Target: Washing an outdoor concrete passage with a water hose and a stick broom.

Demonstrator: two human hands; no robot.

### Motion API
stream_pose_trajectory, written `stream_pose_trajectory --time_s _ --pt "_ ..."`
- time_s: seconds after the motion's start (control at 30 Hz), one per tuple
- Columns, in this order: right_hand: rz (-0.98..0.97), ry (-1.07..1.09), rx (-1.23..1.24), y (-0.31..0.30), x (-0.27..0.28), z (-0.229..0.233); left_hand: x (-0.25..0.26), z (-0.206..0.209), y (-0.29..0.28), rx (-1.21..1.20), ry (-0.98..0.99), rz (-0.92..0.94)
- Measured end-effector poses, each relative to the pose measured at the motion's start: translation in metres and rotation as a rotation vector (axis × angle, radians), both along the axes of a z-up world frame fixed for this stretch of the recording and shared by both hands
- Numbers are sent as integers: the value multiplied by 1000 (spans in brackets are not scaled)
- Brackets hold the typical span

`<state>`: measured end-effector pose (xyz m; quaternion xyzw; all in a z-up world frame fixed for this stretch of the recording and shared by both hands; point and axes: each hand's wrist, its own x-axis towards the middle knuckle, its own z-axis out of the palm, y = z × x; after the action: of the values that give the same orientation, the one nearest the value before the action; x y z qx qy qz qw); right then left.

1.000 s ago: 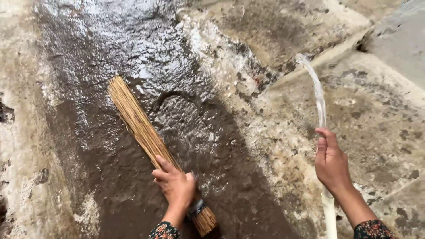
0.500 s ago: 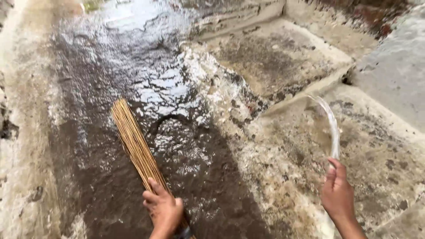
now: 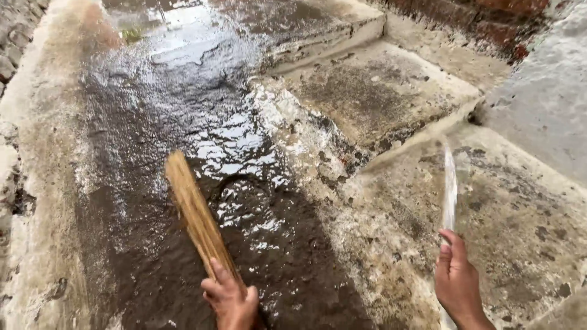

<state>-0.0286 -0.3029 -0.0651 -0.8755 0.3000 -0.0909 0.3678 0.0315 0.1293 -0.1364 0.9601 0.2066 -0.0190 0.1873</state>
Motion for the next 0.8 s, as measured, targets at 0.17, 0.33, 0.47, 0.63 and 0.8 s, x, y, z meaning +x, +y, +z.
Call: stream_pose_trajectory --time_s 0.17,0.33,0.47,0.63,0.8 --pt "36 62 12 12 7 -5 0 22 -30 -154 -243 -92" --pt "90 94 74 23 13 -14 -5 44 -74 -394 -175 -167" --pt "158 -91 -50 17 9 -54 -14 57 -118 -448 -260 -424" --pt "293 -287 -175 42 6 -34 -10 78 -177 -748 -107 -419" --pt "285 44 1288 62 9 -54 3 79 -227 -740 -426 -504"
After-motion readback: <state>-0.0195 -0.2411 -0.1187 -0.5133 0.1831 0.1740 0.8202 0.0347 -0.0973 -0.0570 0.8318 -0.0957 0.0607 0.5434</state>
